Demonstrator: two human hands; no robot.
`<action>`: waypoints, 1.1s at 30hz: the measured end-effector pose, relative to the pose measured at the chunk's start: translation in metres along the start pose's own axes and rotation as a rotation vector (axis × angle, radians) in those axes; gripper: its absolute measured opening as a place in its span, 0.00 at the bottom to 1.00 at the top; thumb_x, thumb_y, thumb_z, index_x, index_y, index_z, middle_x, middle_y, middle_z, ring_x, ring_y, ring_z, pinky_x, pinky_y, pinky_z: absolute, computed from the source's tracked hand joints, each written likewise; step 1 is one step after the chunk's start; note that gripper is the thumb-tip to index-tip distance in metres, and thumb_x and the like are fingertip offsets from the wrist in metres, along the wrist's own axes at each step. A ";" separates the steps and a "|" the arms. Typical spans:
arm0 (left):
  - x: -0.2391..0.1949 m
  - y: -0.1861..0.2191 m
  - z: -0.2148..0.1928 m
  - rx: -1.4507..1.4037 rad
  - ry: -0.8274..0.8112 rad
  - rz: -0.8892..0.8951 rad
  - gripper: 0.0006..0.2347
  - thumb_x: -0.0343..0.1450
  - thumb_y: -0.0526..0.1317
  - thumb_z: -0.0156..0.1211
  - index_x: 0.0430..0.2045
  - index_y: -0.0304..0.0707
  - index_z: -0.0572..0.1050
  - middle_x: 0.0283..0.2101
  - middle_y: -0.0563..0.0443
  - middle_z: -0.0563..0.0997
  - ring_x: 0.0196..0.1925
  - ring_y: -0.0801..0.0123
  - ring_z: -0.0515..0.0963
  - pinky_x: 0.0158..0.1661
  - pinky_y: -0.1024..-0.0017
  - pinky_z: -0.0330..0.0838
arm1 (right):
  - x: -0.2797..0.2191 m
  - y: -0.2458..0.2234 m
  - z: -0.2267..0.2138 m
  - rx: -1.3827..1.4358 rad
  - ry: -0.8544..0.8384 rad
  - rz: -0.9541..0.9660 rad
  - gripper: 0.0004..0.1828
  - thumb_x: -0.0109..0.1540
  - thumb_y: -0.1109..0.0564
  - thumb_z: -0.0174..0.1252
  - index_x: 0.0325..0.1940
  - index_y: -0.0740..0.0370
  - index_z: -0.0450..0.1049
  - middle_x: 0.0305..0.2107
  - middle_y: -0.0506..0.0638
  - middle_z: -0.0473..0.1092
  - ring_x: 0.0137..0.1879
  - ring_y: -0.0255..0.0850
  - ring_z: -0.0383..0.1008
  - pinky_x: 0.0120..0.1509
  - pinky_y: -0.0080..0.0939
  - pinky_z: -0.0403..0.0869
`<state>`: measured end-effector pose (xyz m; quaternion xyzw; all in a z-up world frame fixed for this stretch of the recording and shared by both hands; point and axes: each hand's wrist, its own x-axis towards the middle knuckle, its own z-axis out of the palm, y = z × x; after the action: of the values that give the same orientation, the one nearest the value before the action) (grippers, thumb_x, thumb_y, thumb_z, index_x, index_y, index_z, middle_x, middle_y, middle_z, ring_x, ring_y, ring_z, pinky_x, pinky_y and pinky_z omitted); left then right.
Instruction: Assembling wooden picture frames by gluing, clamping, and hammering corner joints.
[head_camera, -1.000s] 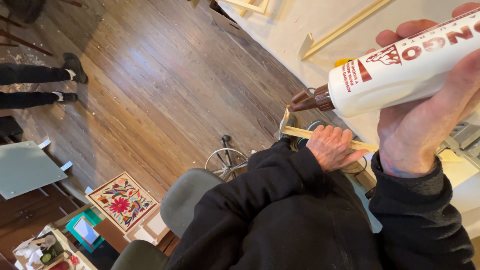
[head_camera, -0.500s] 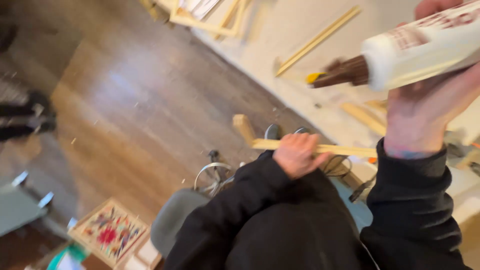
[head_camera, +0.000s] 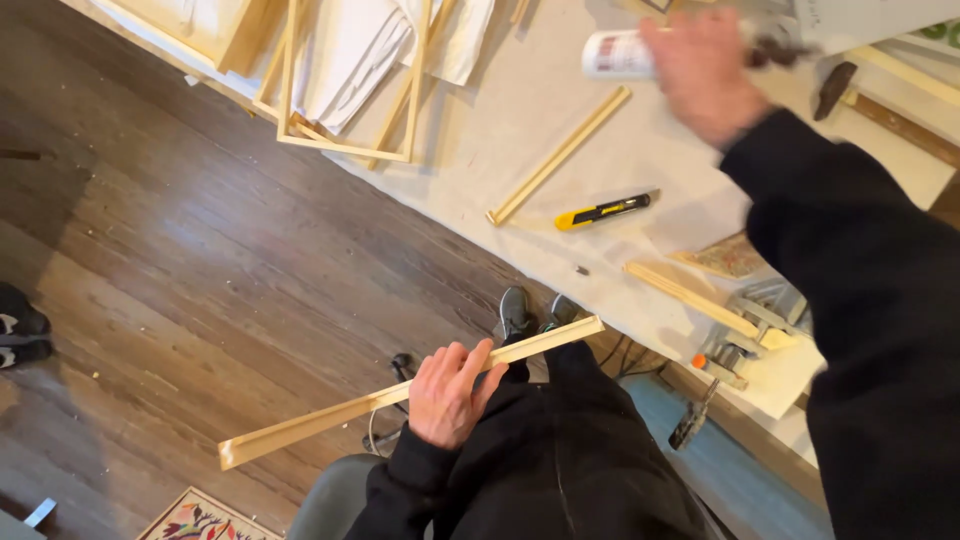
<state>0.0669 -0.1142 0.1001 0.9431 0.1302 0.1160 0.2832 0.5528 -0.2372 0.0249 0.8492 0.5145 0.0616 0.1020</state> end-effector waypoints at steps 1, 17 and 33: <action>0.001 0.002 -0.006 0.004 -0.002 -0.005 0.15 0.68 0.43 0.70 0.45 0.36 0.77 0.28 0.51 0.71 0.30 0.60 0.72 0.32 0.64 0.67 | 0.021 -0.019 0.002 0.005 0.000 -0.003 0.25 0.58 0.55 0.68 0.58 0.60 0.72 0.38 0.58 0.75 0.48 0.54 0.76 0.57 0.54 0.70; 0.011 -0.002 -0.047 0.007 0.107 -0.144 0.15 0.65 0.42 0.72 0.43 0.38 0.78 0.29 0.50 0.72 0.31 0.58 0.74 0.33 0.63 0.67 | 0.105 -0.086 -0.003 -0.616 -0.212 -0.338 0.06 0.54 0.60 0.68 0.35 0.56 0.85 0.35 0.51 0.76 0.51 0.46 0.75 0.71 0.58 0.62; 0.035 0.024 -0.067 -0.025 0.096 0.112 0.13 0.68 0.41 0.71 0.43 0.38 0.79 0.29 0.52 0.72 0.31 0.60 0.73 0.34 0.64 0.66 | -0.228 -0.133 -0.216 1.219 0.295 0.101 0.16 0.64 0.66 0.55 0.56 0.62 0.79 0.31 0.47 0.69 0.33 0.32 0.66 0.34 0.30 0.65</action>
<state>0.0845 -0.0888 0.1727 0.9386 0.0892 0.1783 0.2814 0.2874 -0.3556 0.2035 0.7605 0.4252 -0.1214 -0.4755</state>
